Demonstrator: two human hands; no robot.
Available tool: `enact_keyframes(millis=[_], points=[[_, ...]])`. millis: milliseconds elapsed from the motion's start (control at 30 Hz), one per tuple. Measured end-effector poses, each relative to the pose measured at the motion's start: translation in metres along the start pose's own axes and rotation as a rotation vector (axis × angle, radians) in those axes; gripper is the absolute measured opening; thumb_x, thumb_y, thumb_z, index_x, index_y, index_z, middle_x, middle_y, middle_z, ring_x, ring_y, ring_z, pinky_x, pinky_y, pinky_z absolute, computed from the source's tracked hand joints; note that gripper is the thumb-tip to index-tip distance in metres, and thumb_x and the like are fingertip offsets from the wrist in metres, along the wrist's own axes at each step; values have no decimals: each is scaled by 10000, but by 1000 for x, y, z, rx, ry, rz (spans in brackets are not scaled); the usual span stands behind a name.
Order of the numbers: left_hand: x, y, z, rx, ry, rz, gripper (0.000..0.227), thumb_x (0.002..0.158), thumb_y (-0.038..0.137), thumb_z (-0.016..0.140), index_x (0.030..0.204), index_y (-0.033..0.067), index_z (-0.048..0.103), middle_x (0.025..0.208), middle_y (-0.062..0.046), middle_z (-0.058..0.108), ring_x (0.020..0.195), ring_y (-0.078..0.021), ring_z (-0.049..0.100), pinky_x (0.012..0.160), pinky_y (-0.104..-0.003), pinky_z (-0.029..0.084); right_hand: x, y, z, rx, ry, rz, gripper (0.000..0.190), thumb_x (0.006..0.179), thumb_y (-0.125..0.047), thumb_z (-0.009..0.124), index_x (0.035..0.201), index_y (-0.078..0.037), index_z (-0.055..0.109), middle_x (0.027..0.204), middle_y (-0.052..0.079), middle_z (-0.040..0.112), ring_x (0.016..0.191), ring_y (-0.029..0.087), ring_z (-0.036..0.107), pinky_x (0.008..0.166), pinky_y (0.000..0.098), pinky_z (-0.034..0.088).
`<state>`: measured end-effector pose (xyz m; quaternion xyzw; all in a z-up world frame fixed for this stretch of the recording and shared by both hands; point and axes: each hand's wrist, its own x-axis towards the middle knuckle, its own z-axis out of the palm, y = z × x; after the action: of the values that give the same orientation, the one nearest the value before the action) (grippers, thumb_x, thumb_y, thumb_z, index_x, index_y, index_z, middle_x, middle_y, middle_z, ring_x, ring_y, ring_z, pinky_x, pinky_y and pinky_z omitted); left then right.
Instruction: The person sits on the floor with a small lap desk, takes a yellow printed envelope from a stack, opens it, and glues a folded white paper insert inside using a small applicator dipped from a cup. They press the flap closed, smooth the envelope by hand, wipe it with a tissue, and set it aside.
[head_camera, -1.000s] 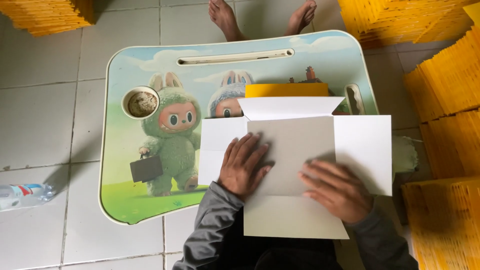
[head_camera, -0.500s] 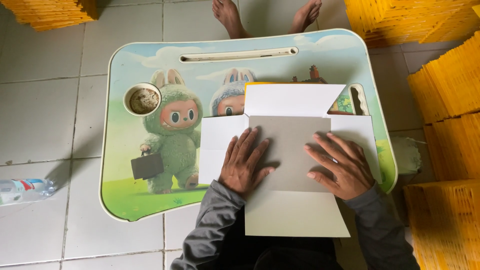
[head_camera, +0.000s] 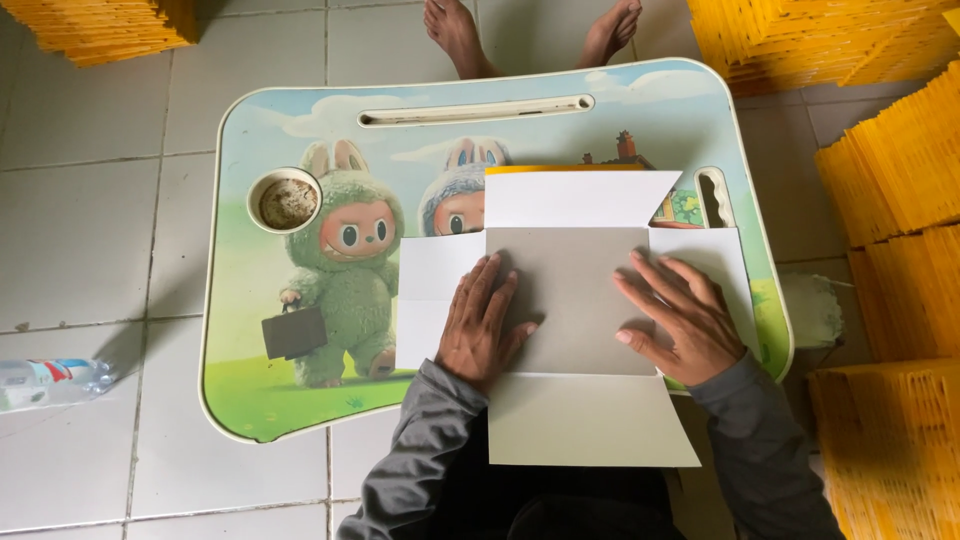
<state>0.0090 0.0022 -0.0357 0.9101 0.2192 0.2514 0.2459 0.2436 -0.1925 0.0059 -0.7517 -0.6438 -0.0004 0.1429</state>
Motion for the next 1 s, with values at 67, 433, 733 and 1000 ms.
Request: enact_keyframes(millis=[67,433,733,1000], points=[[-1,-1,0,7,20,17,647,937,512,621,1425,99,518,1526,-237,415,1448,-429,373,1187,-560,298,0,-3,-2,-40,10,-6,694,945,-610,519,1580,-341,448,1658,41,382,1472,416,336,1100,629,272],[-25,-16,-34,165,42,16,621,957,513,581,1460,161,493,1530,-192,421,1432,-405,398,1165,-541,333,19,-38,19,59,59,-76,660,971,-564,539,1569,-299,459,1676,142,321,1508,481,253,1136,726,183],[-27,-3,-30,269,-46,86,608,1002,614,396,1534,320,418,1612,-134,338,1499,-401,265,1210,-557,192,21,-36,18,45,-23,-68,670,984,-602,500,1595,-345,401,1686,176,222,1552,423,186,1154,670,148],[-27,-2,-28,282,-43,59,636,971,654,400,1506,314,452,1609,-118,357,1497,-408,280,1229,-524,200,19,-31,21,98,-40,-52,727,945,-577,551,1606,-324,388,1687,187,226,1537,446,212,1137,699,160]])
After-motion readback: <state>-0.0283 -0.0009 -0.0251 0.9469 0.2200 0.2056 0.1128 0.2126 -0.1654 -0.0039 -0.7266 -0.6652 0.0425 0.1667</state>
